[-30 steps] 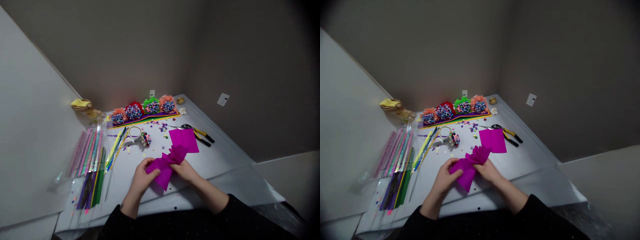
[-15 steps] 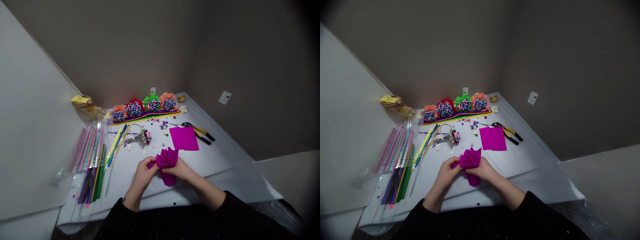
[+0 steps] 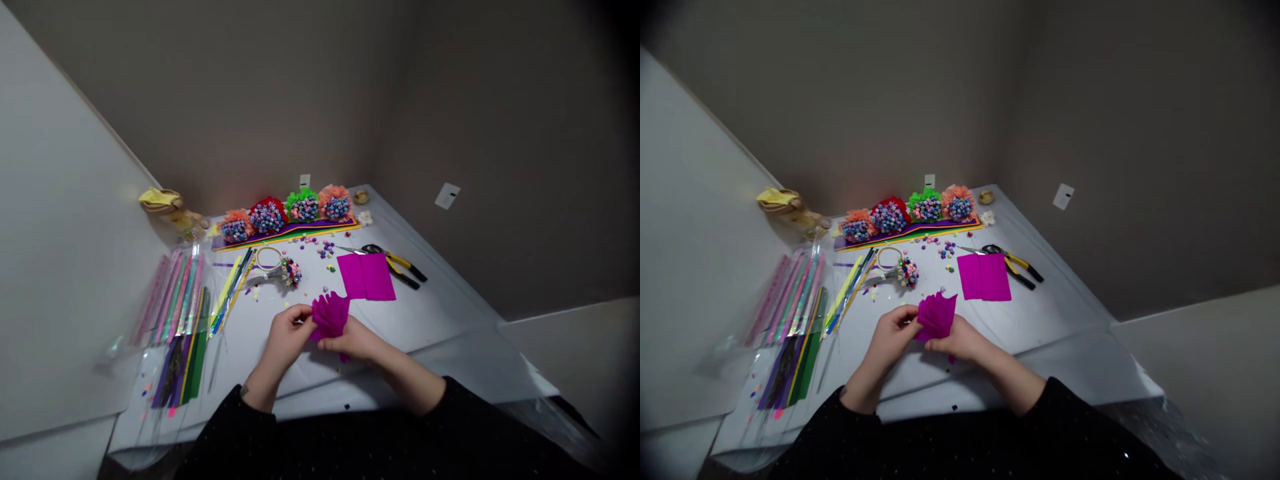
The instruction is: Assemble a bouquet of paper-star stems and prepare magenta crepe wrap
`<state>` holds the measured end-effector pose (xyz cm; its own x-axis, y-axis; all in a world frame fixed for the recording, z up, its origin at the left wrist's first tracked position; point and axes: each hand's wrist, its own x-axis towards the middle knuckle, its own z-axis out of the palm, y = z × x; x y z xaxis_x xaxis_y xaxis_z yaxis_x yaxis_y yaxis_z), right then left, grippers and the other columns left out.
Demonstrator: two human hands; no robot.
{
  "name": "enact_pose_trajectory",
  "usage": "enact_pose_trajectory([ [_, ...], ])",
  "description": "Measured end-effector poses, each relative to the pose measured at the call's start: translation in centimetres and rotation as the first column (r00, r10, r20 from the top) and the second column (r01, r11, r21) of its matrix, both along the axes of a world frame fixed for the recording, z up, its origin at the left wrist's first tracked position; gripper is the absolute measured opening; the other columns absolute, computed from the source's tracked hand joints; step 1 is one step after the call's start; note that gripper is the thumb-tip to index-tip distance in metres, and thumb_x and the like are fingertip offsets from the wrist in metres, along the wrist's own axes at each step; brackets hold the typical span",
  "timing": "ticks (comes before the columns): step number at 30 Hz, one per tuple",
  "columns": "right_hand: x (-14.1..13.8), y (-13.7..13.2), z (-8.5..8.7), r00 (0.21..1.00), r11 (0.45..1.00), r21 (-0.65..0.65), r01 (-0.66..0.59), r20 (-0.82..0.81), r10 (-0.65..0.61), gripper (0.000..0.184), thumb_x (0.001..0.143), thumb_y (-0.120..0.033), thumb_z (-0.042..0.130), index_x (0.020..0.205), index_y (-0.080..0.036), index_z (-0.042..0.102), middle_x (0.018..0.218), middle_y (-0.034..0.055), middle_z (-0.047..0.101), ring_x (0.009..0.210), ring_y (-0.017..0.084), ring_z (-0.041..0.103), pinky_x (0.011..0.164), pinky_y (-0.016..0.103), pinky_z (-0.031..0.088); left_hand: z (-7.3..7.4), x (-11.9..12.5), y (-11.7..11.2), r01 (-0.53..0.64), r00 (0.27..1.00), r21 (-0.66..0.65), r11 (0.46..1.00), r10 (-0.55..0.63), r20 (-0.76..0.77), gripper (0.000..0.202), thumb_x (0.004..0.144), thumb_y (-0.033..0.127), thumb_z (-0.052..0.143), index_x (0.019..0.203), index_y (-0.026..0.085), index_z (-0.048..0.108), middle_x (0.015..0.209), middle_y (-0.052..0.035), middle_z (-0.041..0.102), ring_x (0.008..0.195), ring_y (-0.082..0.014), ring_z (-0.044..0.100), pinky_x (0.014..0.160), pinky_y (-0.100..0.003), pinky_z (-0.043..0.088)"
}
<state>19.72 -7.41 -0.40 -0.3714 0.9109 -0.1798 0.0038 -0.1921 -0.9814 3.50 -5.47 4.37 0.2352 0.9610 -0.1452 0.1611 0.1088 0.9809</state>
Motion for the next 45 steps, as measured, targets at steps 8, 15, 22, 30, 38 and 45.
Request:
enact_pose_trajectory([
  [8,-0.4,-0.3,-0.5,0.997,0.998,0.056,0.031,0.064,-0.035,0.067,0.056,-0.026,0.081,0.119,-0.019,0.058,0.115,0.0081,0.064,0.109,0.029,0.058,0.096,0.047,0.044,1.0,0.5,0.5,-0.050,0.998,0.034,0.998,0.049,0.045,0.011,0.068,0.024,0.068,0.074,0.015,0.068,0.067,-0.0020,0.066,0.061,-0.0127,0.058,0.059,-0.023,0.048],
  [15,0.1,0.2,0.1,0.958,0.951,0.134,0.280,0.030,-0.287,0.041,0.071,-0.030,0.070,0.110,-0.025,0.062,0.088,0.0043,0.069,0.077,0.022,0.065,0.066,0.035,0.055,0.0,0.0,0.8,-0.303,0.929,0.087,0.949,0.273,0.250,0.025,0.073,0.033,0.066,0.093,0.017,0.066,0.092,-0.0065,0.068,0.087,-0.0171,0.063,0.082,-0.032,0.050],
  [22,-0.2,0.2,1.0,0.973,0.930,0.343,0.135,0.132,-0.190,0.040,0.069,-0.026,0.064,0.109,-0.025,0.058,0.108,0.0060,0.063,0.102,0.026,0.058,0.091,0.043,0.047,-1.4,1.1,-1.2,0.131,0.986,0.313,0.941,-0.090,-0.143,0.037,0.074,0.026,0.066,0.110,0.019,0.066,0.123,-0.0120,0.060,0.118,-0.0263,0.051,0.103,-0.042,0.037],
  [30,-1.6,0.1,0.4,0.873,0.899,0.352,0.260,0.313,-0.375,0.023,0.071,-0.022,0.057,0.089,-0.022,0.042,0.082,0.0010,0.051,0.074,0.018,0.053,0.064,0.032,0.046,-1.9,2.4,-2.2,0.032,0.992,0.197,0.980,-0.007,-0.130,0.037,0.068,0.024,0.068,0.104,0.016,0.066,0.101,-0.0104,0.068,0.097,-0.0259,0.060,0.088,-0.039,0.046],
  [38,-2.1,-0.5,1.2,0.805,0.818,0.572,0.060,0.457,-0.379,0.036,0.070,-0.011,0.051,0.102,-0.018,0.037,0.097,0.0099,0.047,0.086,0.023,0.053,0.073,0.038,0.046,-5.0,2.1,-2.4,-0.303,0.937,-0.045,0.952,0.306,0.169,0.023,0.068,0.034,0.071,0.078,0.013,0.070,0.071,-0.0039,0.072,0.066,-0.0177,0.064,0.067,-0.029,0.052],
  [45,-0.5,-0.4,3.9,0.920,0.801,0.589,0.111,0.244,-0.307,0.018,0.079,-0.013,0.051,0.095,-0.020,0.054,0.092,0.0062,0.054,0.087,0.019,0.053,0.077,0.034,0.046,-5.6,0.7,-1.5,-0.387,0.892,-0.012,0.922,0.378,0.249,0.027,0.058,0.031,0.079,0.076,0.013,0.070,0.073,-0.0061,0.072,0.070,-0.0209,0.066,0.068,-0.035,0.055],
])
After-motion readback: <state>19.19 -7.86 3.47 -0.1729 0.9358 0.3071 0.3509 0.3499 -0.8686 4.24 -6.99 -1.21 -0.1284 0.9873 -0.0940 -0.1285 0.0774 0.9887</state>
